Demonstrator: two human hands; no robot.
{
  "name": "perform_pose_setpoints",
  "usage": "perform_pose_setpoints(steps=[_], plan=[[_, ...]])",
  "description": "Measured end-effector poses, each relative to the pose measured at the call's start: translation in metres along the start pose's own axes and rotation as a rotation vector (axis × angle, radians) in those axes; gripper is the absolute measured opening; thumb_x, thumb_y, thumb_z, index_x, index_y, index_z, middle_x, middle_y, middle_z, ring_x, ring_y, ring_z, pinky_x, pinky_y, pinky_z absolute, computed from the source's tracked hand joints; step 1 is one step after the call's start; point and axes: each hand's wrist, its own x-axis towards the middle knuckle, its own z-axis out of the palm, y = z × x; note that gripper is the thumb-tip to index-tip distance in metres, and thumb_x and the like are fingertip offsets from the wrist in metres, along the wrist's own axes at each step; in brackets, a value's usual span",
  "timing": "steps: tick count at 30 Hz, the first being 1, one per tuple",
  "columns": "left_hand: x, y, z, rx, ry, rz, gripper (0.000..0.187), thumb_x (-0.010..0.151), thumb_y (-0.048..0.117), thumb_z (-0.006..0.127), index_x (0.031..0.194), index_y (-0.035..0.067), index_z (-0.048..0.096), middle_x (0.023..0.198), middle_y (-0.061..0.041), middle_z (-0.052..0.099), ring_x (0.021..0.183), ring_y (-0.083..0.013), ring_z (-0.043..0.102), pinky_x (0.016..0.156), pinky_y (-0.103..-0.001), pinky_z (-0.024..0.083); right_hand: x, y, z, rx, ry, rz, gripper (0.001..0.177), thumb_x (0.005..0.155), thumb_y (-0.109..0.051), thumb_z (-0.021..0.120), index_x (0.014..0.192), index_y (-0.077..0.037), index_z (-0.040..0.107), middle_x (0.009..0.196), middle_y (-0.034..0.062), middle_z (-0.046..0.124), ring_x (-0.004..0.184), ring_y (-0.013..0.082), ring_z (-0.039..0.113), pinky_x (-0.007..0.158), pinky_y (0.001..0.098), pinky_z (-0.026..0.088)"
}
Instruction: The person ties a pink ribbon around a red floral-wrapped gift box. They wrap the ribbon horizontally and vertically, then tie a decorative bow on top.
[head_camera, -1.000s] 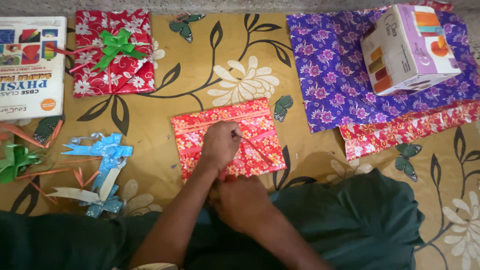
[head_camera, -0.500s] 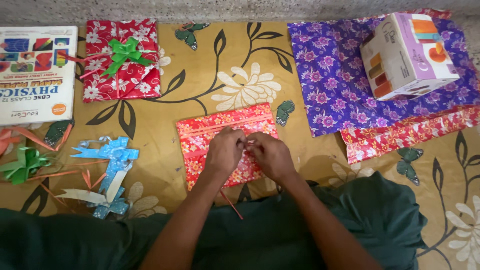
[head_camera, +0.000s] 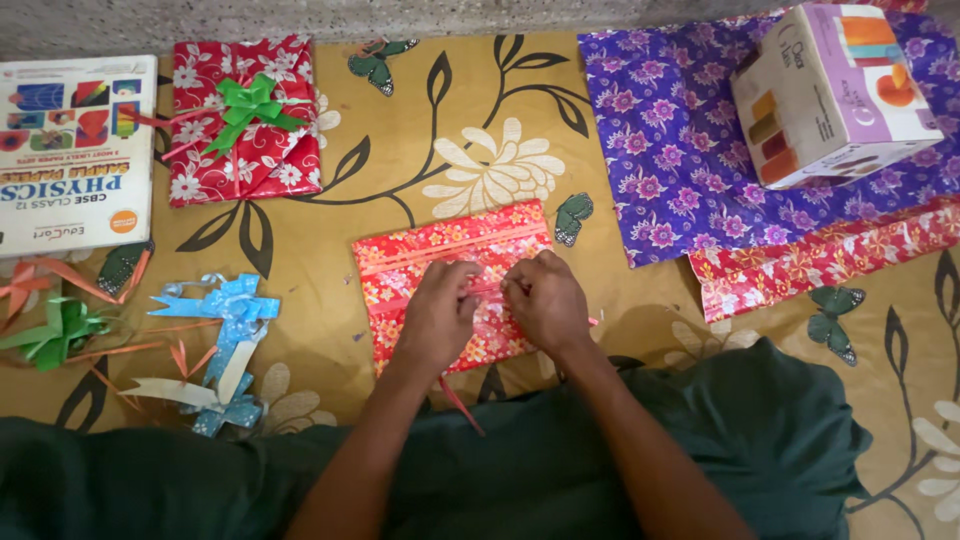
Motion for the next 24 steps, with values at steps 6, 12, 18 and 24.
perform_pose_setpoints(steps=[6,12,18,24], plan=[[-0.007,-0.004,0.003,0.28,0.105,0.098,0.018,0.088,0.006,0.068,0.106,0.008,0.065,0.098,-0.016,0.066,0.096,-0.0365,0.065,0.085,-0.047,0.054,0.001,0.002,-0.004,0.042,0.015,-0.021,0.006,0.082,-0.012,0.074,0.083,-0.008,0.069,0.08,0.0131,0.063,0.074,0.0324,0.064,0.067,0.0453,0.051],[-0.013,-0.003,0.002,0.511,0.057,0.109,0.025,0.09,0.009,0.058,0.112,0.002,0.067,0.096,-0.021,0.066,0.094,-0.04,0.064,0.082,-0.049,0.054,-0.001,0.0,-0.006,0.052,0.011,-0.003,0.007,0.083,-0.011,0.072,0.083,-0.007,0.067,0.079,0.0139,0.062,0.075,0.0339,0.063,0.067,0.0464,0.05],[-0.02,0.001,-0.003,0.603,-0.01,-0.044,0.019,0.097,0.021,0.059,0.096,0.004,0.066,0.095,-0.019,0.066,0.096,-0.0367,0.066,0.084,-0.048,0.055,-0.001,-0.001,-0.007,0.08,0.029,-0.02,0.007,0.088,-0.012,0.069,0.088,-0.006,0.066,0.083,0.0158,0.064,0.078,0.0353,0.064,0.07,0.047,0.051],[-0.021,0.01,-0.006,0.708,-0.059,-0.111,0.025,0.088,0.026,0.062,0.095,0.003,0.067,0.098,-0.016,0.067,0.096,-0.0352,0.067,0.076,-0.05,0.057,0.006,-0.004,-0.011,0.159,-0.046,-0.076,0.009,0.09,-0.011,0.068,0.093,-0.004,0.064,0.088,0.0162,0.067,0.084,0.0358,0.066,0.074,0.0455,0.053]])
